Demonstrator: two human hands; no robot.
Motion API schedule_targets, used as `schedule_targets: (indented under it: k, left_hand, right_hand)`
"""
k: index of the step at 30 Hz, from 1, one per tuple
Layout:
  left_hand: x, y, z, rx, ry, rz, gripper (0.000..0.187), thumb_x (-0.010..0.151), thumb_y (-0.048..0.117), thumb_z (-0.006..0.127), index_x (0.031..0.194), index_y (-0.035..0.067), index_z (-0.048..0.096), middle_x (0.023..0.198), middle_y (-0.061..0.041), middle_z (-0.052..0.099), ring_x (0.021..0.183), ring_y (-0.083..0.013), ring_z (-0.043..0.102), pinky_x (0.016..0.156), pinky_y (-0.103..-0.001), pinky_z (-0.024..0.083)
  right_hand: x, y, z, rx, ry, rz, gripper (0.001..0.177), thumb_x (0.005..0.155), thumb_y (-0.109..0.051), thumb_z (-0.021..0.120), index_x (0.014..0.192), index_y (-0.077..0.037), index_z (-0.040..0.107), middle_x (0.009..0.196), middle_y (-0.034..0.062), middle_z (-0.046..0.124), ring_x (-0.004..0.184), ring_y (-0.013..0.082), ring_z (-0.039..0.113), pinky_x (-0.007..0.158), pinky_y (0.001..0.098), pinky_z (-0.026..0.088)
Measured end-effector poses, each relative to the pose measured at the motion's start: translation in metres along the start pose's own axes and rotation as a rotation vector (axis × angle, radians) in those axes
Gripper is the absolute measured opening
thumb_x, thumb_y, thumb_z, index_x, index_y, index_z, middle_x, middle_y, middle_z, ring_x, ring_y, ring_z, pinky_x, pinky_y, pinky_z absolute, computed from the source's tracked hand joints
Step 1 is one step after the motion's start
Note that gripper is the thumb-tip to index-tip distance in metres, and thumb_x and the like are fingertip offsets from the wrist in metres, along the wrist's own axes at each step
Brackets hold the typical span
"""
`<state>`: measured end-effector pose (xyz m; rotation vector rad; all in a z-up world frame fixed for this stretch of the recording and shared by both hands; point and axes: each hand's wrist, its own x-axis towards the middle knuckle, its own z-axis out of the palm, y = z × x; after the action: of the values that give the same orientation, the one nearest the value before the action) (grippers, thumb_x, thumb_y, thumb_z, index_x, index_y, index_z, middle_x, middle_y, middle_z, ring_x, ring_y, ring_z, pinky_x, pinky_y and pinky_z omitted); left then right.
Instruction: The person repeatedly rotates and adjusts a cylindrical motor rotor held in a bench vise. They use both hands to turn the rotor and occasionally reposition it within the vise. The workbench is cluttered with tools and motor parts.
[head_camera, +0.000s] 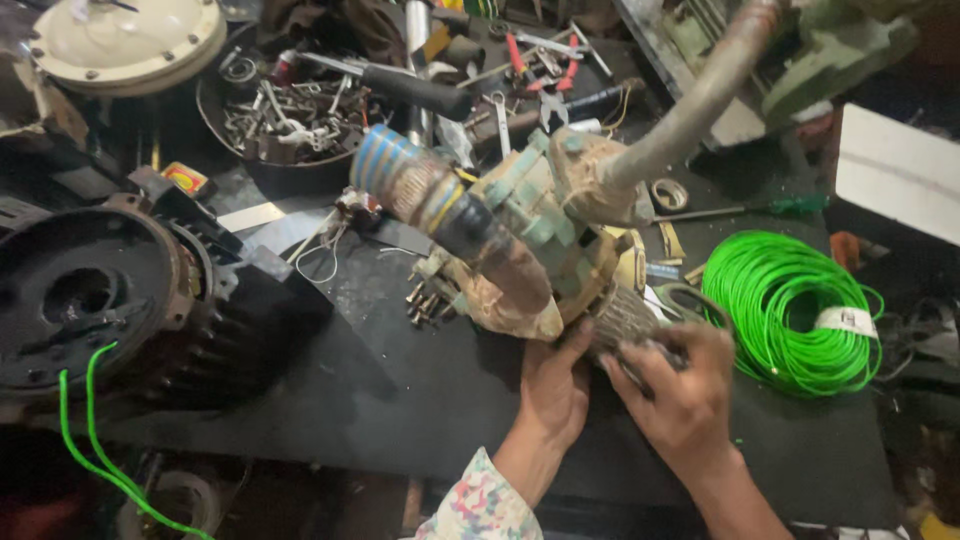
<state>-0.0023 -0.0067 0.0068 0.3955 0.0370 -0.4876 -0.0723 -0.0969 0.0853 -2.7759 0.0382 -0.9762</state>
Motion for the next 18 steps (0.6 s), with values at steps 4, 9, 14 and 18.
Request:
schedule_targets:
  k: [4,9,14,18]
  left_hand:
    - [-0.003,-0.001,-0.001,-0.017,-0.017,-0.017,0.053,0.092,0.004,0.070,0.143,-0.002,0.054,0.140,-0.011,0.061,0.129,-0.0241,0.056,0.110,-0.039,0.043]
    - [0.002,0.001,0.002,0.013,0.061,-0.034,0.051,0.091,0.003,0.069,0.140,0.002,0.054,0.134,-0.009,0.063,0.124,-0.0229,0.058,0.108,-0.038,0.045]
    - [-0.002,0.007,0.005,-0.045,0.023,-0.039,0.049,0.092,0.002,0.068,0.139,0.000,0.055,0.136,-0.008,0.063,0.127,-0.0227,0.058,0.109,-0.039,0.045]
    - [-0.001,0.008,0.005,-0.058,0.052,-0.067,0.049,0.090,0.003,0.068,0.138,0.003,0.056,0.136,-0.008,0.063,0.126,-0.0229,0.058,0.108,-0.038,0.045]
  right_hand:
    - [-0.001,0.000,-0.002,-0.038,-0.006,-0.039,0.027,0.071,-0.021,0.088,0.092,-0.014,0.072,0.105,0.0132,0.061,0.098,0.0342,0.057,0.086,0.0499,0.043]
    - [0.003,0.002,-0.002,-0.056,-0.005,-0.052,0.026,0.075,-0.022,0.088,0.094,-0.013,0.074,0.102,0.0114,0.060,0.093,0.0326,0.057,0.083,0.0478,0.043]
    - [0.003,-0.001,-0.002,-0.001,-0.012,-0.015,0.027,0.074,-0.021,0.087,0.094,-0.012,0.072,0.104,0.0142,0.060,0.096,0.0349,0.058,0.086,0.0488,0.044]
    - [0.002,0.001,-0.001,-0.010,-0.026,-0.013,0.026,0.075,-0.021,0.087,0.093,-0.010,0.072,0.104,0.0167,0.059,0.094,0.0366,0.057,0.081,0.0475,0.045]
